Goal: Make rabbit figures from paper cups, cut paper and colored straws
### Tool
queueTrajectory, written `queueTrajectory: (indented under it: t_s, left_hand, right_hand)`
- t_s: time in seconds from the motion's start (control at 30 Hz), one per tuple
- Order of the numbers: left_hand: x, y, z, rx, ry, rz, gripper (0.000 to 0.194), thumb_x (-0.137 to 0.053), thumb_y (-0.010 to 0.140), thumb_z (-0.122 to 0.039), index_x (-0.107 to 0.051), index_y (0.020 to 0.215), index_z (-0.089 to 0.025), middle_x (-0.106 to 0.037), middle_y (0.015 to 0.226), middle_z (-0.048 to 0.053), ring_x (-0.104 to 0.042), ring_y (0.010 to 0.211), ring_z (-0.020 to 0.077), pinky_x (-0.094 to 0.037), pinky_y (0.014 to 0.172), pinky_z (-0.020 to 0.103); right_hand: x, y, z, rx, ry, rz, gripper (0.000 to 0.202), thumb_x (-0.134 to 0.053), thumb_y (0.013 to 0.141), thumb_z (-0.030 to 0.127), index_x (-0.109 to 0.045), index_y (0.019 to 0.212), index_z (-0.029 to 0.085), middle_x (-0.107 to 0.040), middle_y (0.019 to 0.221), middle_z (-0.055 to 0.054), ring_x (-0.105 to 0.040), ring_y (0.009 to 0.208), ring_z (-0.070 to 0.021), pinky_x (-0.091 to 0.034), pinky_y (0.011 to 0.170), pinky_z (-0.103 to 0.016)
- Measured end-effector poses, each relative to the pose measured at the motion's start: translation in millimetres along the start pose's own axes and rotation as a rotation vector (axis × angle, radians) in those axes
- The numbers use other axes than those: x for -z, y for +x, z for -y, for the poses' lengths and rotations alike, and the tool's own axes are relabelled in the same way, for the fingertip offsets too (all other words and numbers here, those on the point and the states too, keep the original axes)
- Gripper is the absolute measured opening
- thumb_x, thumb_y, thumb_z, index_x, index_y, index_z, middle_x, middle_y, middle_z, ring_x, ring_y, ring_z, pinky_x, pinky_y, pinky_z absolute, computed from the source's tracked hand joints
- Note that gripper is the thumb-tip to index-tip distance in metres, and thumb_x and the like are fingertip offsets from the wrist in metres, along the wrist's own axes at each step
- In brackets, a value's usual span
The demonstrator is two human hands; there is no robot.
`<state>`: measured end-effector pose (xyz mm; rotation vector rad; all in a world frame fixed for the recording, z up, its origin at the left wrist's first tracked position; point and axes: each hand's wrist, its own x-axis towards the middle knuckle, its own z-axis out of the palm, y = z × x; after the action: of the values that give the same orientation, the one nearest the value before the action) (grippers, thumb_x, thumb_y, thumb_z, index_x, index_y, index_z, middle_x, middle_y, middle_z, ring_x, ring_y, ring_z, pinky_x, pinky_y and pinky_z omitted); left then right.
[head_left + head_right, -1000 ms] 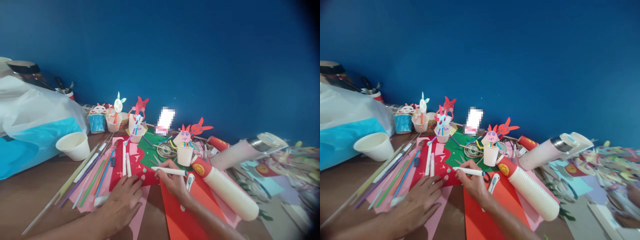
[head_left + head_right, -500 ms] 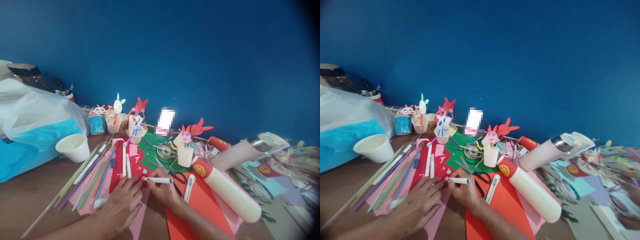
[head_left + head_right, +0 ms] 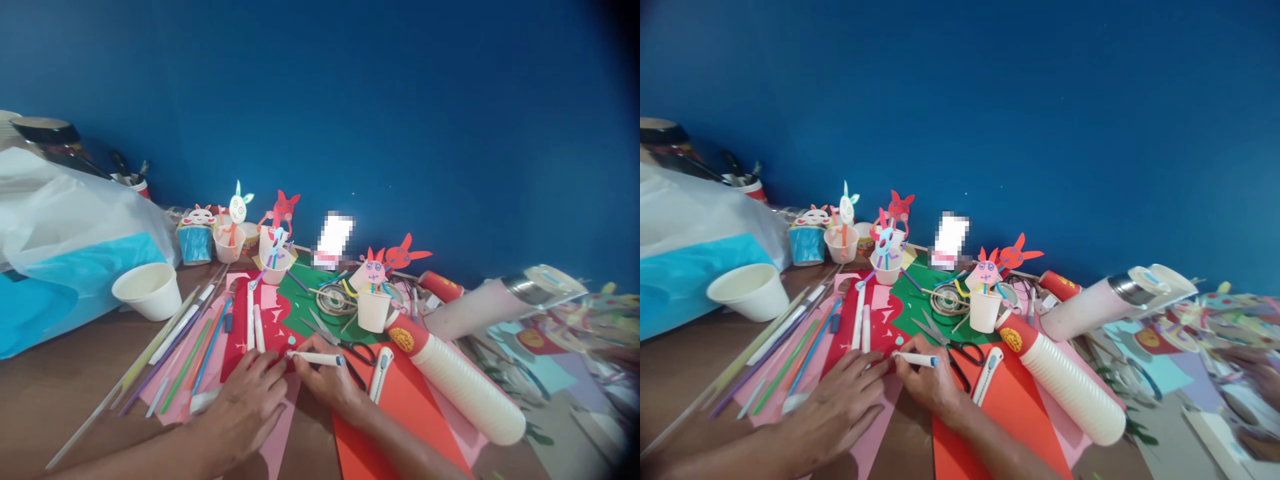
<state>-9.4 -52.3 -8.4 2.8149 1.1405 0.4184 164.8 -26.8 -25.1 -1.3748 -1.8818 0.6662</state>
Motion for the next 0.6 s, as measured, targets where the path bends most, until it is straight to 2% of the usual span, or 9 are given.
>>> queueTrajectory:
  t_s: [0.27, 0.6]
  left_hand:
    - [-5.7, -0.7, 2.1, 0.008, -0.016, -0.083, 0.014, -0.052, 0.079, -0.031, -0.059, 0.086, -0.021, -0.063, 0.108, 0.001, -0.048, 0.104, 0.0224, -0.024, 0.093, 0.041]
    - [-7.8, -0.9, 3.7, 0.003, -0.001, -0.082, 0.016, -0.051, 0.079, -0.033, -0.059, 0.088, -0.021, -0.063, 0.107, 0.002, -0.048, 0.103, 0.0232, -0.027, 0.091, 0.043]
  right_hand:
    - [-1.2, 0.4, -4.1, 0.024, -0.011, 0.015, 0.01, -0.05, 0.077, 0.02, -0.053, 0.068, 0.018, -0.058, 0.057, 0.003, -0.052, 0.049, -0.01, -0.038, 0.05, -0.019]
    - [2.6, 1.0, -2.1, 0.003, -0.031, 0.022, 0.013, -0.049, 0.08, 0.027, -0.052, 0.071, 0.018, -0.058, 0.058, 0.001, -0.053, 0.053, -0.0119, -0.039, 0.051, -0.02]
